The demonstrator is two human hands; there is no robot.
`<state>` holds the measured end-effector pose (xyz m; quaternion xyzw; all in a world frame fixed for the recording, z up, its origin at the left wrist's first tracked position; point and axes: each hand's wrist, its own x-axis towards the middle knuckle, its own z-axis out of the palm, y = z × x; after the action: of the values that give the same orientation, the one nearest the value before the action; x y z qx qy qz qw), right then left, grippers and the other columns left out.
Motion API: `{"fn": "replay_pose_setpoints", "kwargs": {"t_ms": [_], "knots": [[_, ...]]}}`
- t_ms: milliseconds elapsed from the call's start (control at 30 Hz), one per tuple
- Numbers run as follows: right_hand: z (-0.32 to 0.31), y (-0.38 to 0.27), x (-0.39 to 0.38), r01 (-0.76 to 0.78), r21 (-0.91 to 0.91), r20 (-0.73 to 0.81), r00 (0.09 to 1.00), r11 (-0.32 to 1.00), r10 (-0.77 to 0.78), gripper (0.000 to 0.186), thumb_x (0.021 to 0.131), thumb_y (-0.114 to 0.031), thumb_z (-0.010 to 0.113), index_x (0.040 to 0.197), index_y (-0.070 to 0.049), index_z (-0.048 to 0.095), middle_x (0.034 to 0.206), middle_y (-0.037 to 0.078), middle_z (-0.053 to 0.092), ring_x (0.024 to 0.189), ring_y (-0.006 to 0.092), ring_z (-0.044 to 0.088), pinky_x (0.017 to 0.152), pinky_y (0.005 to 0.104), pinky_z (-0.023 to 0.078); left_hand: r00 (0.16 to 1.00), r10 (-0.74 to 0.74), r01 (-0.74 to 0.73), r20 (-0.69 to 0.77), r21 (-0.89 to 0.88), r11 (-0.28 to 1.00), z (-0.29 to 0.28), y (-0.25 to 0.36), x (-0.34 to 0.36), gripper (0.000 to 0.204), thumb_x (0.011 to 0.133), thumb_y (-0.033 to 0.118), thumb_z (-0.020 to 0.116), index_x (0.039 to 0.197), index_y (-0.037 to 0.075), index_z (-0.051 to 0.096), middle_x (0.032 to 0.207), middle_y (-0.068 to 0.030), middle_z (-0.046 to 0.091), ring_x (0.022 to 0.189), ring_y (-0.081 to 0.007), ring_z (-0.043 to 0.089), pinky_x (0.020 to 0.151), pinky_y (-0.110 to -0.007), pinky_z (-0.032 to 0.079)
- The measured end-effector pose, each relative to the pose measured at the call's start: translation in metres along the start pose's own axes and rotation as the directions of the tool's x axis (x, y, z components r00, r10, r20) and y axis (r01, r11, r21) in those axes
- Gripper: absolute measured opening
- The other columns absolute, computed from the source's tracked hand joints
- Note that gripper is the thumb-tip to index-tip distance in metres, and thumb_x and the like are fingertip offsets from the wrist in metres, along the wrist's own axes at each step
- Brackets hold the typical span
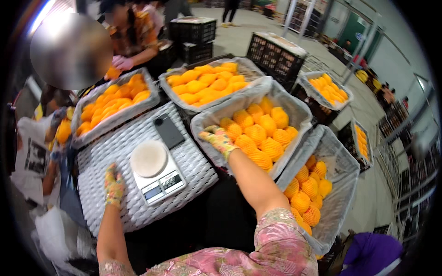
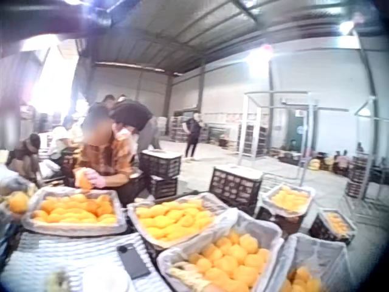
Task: The person repeatedly picks mangoes wrapped in yellow foam nets from a crate, places them on a digital scale to weigh them, and then moves them to a different crate. The process is continuous and repetitive, involving handling the fruit one by one.
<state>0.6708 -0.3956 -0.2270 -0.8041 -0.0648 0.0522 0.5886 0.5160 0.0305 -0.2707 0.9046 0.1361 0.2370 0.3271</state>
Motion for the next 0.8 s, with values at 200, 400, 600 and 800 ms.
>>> {"fn": "replay_pose_setpoints", "kwargs": {"t_ms": [200, 400, 600, 800], "knots": [[-0.004, -0.014, -0.008, -0.010, -0.117, -0.007, 1.000, 0.993, 0.009, 0.048, 0.082, -0.036, 0.071, 0.113, 0.000, 0.064, 0.108, 0.017, 0.066, 0.104, 0.0268, 0.061, 0.092, 0.0348, 0.045, 0.788, 0.464, -0.352, -0.403, 0.324, 0.878, -0.072, 0.033, -0.012, 0.041, 0.093, 0.000, 0.049, 0.134, -0.001, 0.049, 0.138, -0.0134, 0.049, 0.129, -0.0257, 0.045, 0.107, -0.039, 0.035], [0.002, -0.029, -0.012, -0.023, -0.052, 0.016, 1.000, 0.998, 0.024, 0.046, 0.082, -0.034, 0.071, 0.111, 0.001, 0.065, 0.105, 0.016, 0.067, 0.100, 0.0249, 0.061, 0.089, 0.0347, 0.046, 0.964, 0.024, -0.149, -0.263, -0.465, 0.873, -0.096, 0.021, -0.014, 0.035, 0.096, 0.005, 0.049, 0.130, -0.003, 0.052, 0.130, -0.0135, 0.056, 0.119, -0.0239, 0.053, 0.105, -0.035, 0.038], [0.002, -0.019, -0.011, 0.001, -0.147, -0.039, 0.999, 0.989, -0.007, 0.045, 0.083, -0.032, 0.070, 0.112, 0.001, 0.065, 0.106, 0.013, 0.067, 0.100, 0.0217, 0.062, 0.089, 0.0336, 0.047, 0.951, 0.240, -0.213, -0.194, 0.150, 0.966, -0.053, 0.030, -0.014, 0.046, 0.086, 0.007, 0.059, 0.130, 0.003, 0.050, 0.134, -0.0180, 0.048, 0.127, -0.0336, 0.044, 0.109, -0.043, 0.032], [-0.004, 0.001, 0.000, 0.034, -0.177, -0.022, 0.999, 0.984, -0.038, 0.045, 0.084, -0.034, 0.068, 0.112, 0.002, 0.065, 0.105, 0.015, 0.067, 0.098, 0.0245, 0.062, 0.088, 0.0343, 0.047, 0.998, -0.003, -0.025, 0.058, 0.461, 0.887, -0.017, 0.017, -0.022, 0.048, 0.088, 0.028, 0.058, 0.130, 0.005, 0.053, 0.140, -0.0191, 0.043, 0.134, -0.0354, 0.035, 0.115, -0.049, 0.020]]}}
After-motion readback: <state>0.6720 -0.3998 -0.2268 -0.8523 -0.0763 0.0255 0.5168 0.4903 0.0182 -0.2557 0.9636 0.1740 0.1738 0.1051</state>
